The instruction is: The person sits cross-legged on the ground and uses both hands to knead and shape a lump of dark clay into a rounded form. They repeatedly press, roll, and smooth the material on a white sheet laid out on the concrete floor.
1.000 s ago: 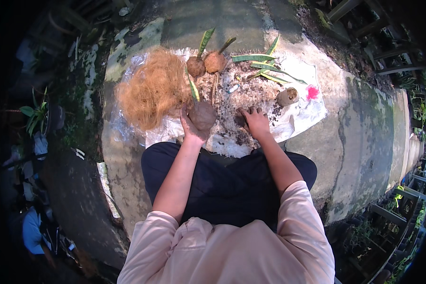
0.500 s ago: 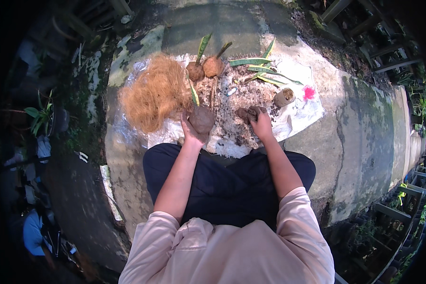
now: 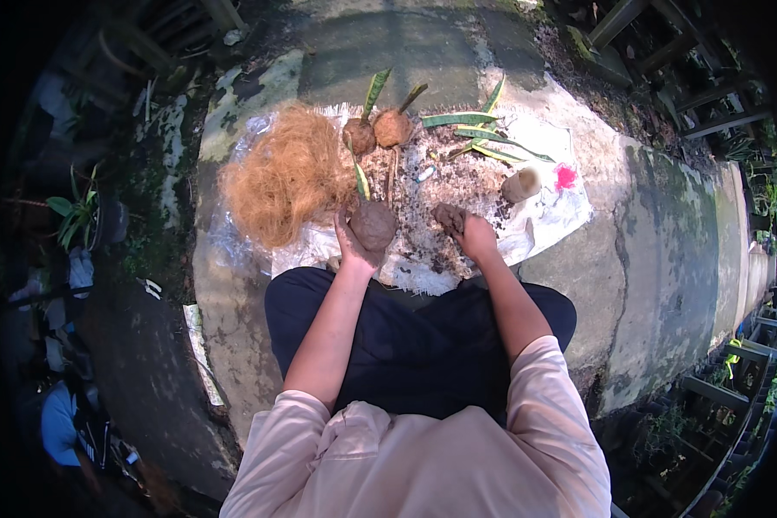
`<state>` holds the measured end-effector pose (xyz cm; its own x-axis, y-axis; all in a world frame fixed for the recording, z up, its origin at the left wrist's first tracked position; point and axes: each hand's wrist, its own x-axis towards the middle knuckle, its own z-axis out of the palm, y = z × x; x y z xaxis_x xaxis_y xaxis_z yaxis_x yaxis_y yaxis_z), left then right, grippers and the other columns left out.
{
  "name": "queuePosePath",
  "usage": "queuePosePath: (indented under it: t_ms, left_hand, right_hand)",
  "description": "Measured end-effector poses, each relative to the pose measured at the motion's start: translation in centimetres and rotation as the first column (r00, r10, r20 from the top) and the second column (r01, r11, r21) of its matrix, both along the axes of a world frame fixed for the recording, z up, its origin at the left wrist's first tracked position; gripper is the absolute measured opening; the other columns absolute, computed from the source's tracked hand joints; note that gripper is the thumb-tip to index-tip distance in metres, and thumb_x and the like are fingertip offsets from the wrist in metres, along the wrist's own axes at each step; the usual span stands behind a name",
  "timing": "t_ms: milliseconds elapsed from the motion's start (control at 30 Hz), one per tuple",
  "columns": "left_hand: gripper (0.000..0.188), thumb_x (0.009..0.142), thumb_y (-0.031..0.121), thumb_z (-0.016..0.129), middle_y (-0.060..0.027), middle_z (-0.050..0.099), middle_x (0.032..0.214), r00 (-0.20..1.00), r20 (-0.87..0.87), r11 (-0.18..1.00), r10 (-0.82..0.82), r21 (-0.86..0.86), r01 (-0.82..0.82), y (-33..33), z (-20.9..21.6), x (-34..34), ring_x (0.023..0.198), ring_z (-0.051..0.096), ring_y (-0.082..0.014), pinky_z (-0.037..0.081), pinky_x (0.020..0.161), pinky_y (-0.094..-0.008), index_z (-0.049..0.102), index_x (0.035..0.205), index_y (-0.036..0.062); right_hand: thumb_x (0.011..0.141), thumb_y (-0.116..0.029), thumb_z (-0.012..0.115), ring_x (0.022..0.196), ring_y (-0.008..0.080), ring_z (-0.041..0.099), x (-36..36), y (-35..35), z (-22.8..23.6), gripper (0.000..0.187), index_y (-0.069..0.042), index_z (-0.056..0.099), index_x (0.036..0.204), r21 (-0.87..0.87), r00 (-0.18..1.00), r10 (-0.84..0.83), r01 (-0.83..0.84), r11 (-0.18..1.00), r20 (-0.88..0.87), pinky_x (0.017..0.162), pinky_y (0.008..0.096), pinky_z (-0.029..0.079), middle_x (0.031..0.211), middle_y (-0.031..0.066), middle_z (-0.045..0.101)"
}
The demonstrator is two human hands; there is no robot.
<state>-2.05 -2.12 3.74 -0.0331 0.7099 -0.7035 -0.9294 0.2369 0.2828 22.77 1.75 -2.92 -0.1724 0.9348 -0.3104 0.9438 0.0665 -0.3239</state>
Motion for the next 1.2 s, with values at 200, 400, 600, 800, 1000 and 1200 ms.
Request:
queuePosePath:
  t_ms: [200,400,600,800,1000,1200]
  left_hand:
    - [0.067,0.089,0.062,0.042,-0.0108,0.061,0.115,1.0,0.026,0.998,0.006,0.062,-0.008,-0.1,-1.0,-0.3,0.108,0.057,-0.026,0.046,0.095,-0.0412,0.057,0.121,0.0046]
    - [0.064,0.09,0.06,0.043,-0.0107,0.061,0.114,0.999,0.031,0.999,0.031,0.04,-0.032,-0.1,0.3,-0.3,0.107,0.058,-0.0265,0.046,0.094,-0.0418,0.056,0.121,0.0056]
    - [0.063,0.089,0.06,0.044,-0.0105,0.06,0.116,0.999,0.009,0.999,0.044,0.0,-0.044,-0.4,0.3,-0.3,0.11,0.057,-0.0274,0.045,0.097,-0.0424,0.056,0.121,0.007]
    - [0.064,0.089,0.061,0.044,-0.0109,0.06,0.117,0.998,0.026,0.998,0.058,0.032,-0.059,-0.4,-0.6,-0.5,0.112,0.056,-0.0275,0.044,0.098,-0.0432,0.056,0.122,0.0064]
    - [0.066,0.089,0.06,0.042,-0.0112,0.061,0.116,0.999,-0.017,0.999,0.038,0.021,-0.037,-0.3,0.1,-0.3,0.11,0.058,-0.0269,0.045,0.098,-0.0419,0.055,0.123,0.005]
    - [0.066,0.09,0.059,0.041,-0.0115,0.061,0.114,0.999,0.049,0.999,0.015,0.037,-0.016,-0.4,-0.2,-0.4,0.106,0.059,-0.027,0.046,0.096,-0.0412,0.055,0.123,0.0039]
  right_hand:
    - [0.074,-0.017,0.077,0.089,0.0406,0.064,-0.1,-0.3,0.9,0.043,0.002,0.056,0.107,-0.002,0.999,-0.037,0.037,0.999,0.01,0.079,0.0475,0.052,0.092,0.0231,0.066]
    - [0.069,-0.012,0.078,0.087,0.0419,0.063,0.2,0.0,2.8,0.043,0.0,0.058,0.105,0.143,0.977,-0.153,0.174,0.974,-0.145,0.078,0.0482,0.051,0.089,0.0251,0.066]
    - [0.074,-0.017,0.077,0.1,0.0413,0.06,0.4,-1.1,1.5,0.062,-0.008,0.046,0.127,0.241,0.999,0.004,-0.014,0.97,0.042,0.085,0.0484,0.049,0.101,0.0227,0.063]
    - [0.079,-0.018,0.069,0.109,0.0421,0.058,1.8,-0.3,0.3,0.072,-0.012,0.035,0.142,-0.056,0.917,-0.184,0.176,0.983,-0.353,0.092,0.0472,0.048,0.116,0.0243,0.062]
    - [0.077,-0.041,0.074,0.117,0.0386,0.055,-2.8,-1.0,2.0,0.089,-0.007,0.029,0.146,-0.066,0.983,-0.163,0.169,0.983,0.084,0.097,0.0476,0.046,0.126,0.022,0.057]
    - [0.072,-0.04,0.081,0.116,0.0329,0.054,-3.9,0.1,-0.2,0.076,-0.004,0.046,0.129,0.072,0.959,-0.128,0.113,0.991,0.253,0.095,0.0478,0.046,0.118,0.0162,0.06]
